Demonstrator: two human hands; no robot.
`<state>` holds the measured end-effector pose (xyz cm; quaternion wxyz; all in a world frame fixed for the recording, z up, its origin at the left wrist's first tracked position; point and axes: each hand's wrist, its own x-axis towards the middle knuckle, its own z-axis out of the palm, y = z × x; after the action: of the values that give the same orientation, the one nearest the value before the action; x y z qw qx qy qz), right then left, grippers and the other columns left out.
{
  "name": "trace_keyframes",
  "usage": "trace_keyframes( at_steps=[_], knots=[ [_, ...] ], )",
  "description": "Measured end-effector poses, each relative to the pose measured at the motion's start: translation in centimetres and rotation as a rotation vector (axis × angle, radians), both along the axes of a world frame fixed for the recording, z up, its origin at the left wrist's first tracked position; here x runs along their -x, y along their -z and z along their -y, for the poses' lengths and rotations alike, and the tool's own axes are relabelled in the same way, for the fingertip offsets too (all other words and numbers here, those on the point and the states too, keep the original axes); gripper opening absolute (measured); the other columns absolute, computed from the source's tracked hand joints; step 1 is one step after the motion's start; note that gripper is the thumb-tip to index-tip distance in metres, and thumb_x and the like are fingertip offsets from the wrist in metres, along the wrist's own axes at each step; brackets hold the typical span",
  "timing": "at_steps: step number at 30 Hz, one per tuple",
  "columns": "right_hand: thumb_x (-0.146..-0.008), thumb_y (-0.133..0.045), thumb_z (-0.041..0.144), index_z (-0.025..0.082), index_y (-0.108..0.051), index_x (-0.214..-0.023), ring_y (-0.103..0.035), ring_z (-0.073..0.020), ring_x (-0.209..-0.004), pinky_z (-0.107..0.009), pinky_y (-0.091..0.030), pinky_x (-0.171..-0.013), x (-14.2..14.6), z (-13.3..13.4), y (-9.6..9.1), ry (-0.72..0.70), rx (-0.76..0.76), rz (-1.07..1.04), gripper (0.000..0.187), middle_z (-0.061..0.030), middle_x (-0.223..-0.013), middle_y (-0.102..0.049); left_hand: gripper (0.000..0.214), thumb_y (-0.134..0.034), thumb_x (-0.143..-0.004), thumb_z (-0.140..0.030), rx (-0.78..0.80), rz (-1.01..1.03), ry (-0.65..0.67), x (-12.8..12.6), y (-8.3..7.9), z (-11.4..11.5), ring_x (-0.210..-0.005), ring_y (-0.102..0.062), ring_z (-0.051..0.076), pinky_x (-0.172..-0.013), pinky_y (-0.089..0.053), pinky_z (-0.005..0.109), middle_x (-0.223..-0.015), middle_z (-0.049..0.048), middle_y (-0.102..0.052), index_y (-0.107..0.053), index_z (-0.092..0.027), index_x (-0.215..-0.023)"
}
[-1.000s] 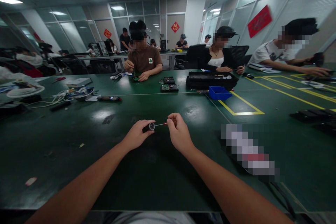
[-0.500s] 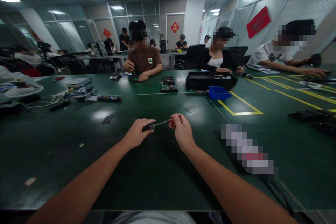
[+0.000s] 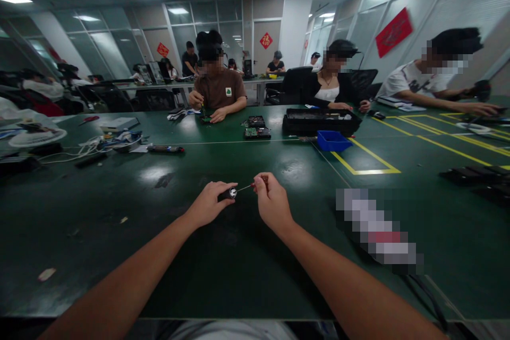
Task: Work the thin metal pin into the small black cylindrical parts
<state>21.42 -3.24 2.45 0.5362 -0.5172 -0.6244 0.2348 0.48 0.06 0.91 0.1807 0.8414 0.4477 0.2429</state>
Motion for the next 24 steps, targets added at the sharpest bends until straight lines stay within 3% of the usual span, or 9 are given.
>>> trace_keyframes(
  at_steps=[9, 18, 24],
  knots=[
    [-0.098, -0.043, 0.037, 0.025, -0.055, -0.09, -0.065, -0.0234, -0.075, -0.035, -0.044, -0.067, -0.3, -0.4, 0.0, 0.029, -0.004, 0.169, 0.019, -0.0045, -0.081, -0.068, 0.041, -0.065, -0.088, -0.025, 0.06, 0.048, 0.008, -0.1, 0.0, -0.1, -0.108, -0.059, 0.025, -0.098, -0.044, 0.043, -0.113, 0.0062, -0.066, -0.061, -0.026, -0.128],
    [-0.098, -0.043, 0.041, 0.025, -0.057, -0.09, -0.064, -0.0244, -0.076, -0.035, -0.044, -0.068, -0.2, -0.3, -0.1, 0.048, 0.013, 0.1, 0.022, -0.0045, -0.082, -0.068, 0.033, -0.065, -0.086, -0.023, 0.107, 0.245, -0.144, -0.3, -0.5, 0.0, -0.106, -0.062, 0.023, -0.095, -0.048, 0.039, -0.116, 0.006, -0.066, -0.06, -0.023, -0.118],
    [-0.099, -0.041, 0.041, 0.023, -0.057, -0.094, -0.064, -0.0232, -0.079, -0.034, -0.044, -0.069, -0.5, -0.4, -0.1, 0.064, 0.018, 0.063, 0.024, -0.0049, -0.084, -0.067, 0.036, -0.057, -0.089, -0.022, 0.172, 0.272, -0.135, -0.8, -1.1, 0.4, -0.1, -0.063, 0.021, -0.089, -0.049, 0.035, -0.111, 0.0053, -0.066, -0.054, -0.023, -0.124]
  ],
)
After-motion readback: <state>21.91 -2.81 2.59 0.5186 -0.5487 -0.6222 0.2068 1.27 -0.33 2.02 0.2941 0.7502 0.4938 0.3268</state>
